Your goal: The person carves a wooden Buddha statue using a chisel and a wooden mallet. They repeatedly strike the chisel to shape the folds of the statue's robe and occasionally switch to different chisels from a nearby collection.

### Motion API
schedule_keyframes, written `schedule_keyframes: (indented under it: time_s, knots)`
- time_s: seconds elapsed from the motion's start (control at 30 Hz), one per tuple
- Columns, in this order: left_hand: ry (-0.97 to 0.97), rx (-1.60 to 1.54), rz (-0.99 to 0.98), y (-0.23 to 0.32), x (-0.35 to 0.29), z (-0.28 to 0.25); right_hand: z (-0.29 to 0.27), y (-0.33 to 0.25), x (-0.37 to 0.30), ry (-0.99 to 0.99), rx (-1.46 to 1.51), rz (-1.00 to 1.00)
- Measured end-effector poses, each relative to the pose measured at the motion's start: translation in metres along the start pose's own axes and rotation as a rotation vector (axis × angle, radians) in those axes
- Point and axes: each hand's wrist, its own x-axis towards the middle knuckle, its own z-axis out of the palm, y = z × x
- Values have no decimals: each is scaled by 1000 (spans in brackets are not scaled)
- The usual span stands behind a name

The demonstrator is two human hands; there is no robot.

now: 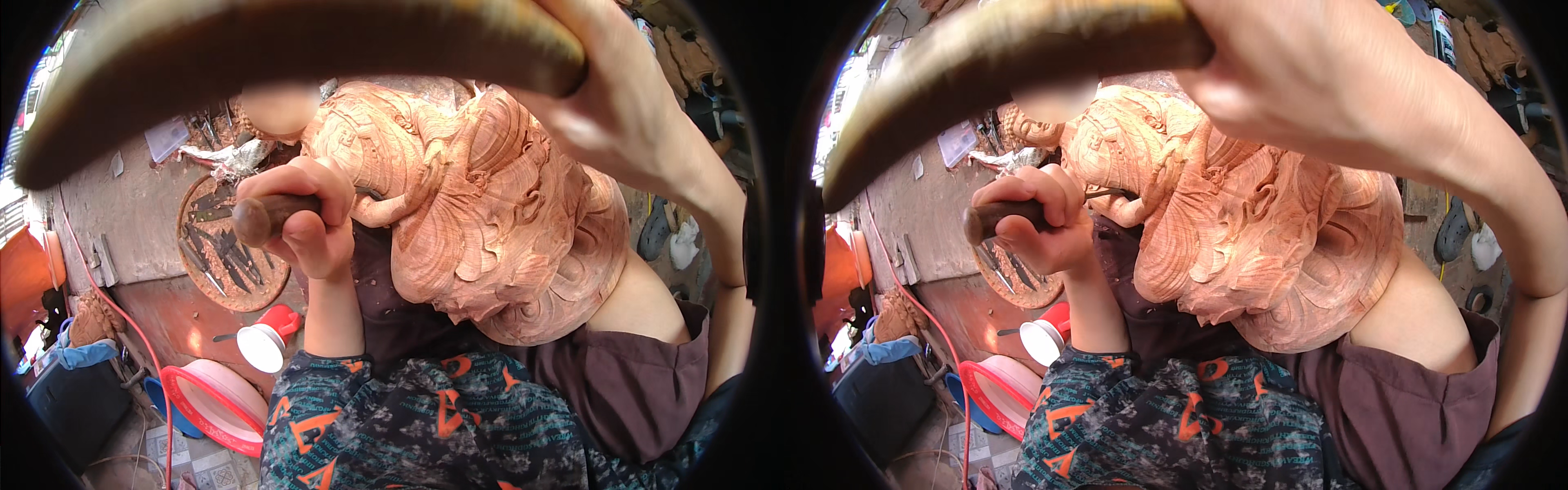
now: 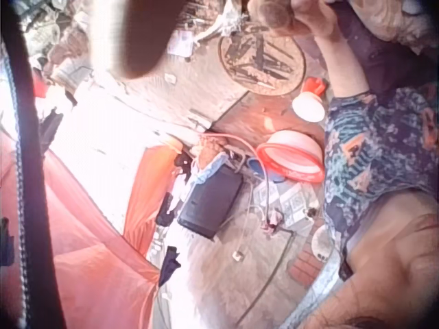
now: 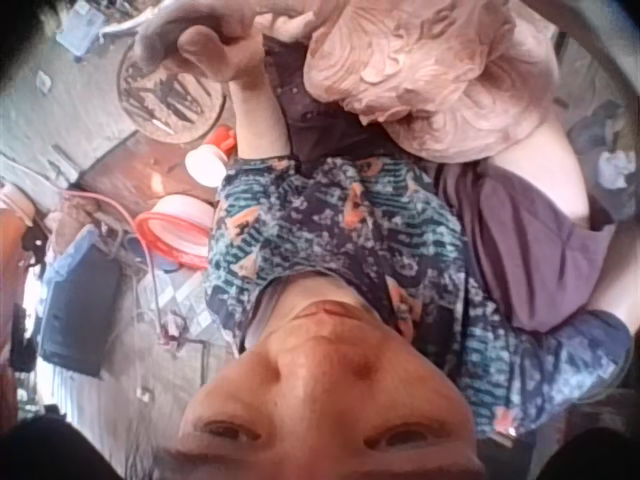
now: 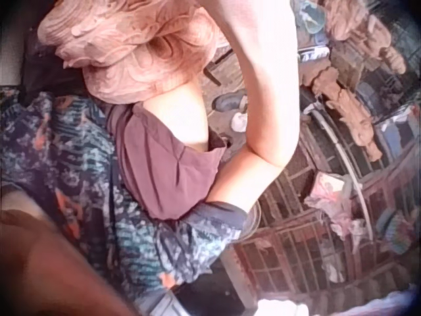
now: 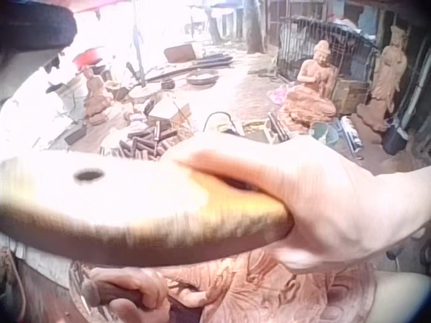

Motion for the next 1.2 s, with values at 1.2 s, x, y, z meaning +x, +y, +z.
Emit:
schedule_keyframes:
  time_s: [1.2]
  knots:
    - [314,-202,159,49,19,-43,64,30,-107,167,384,941]
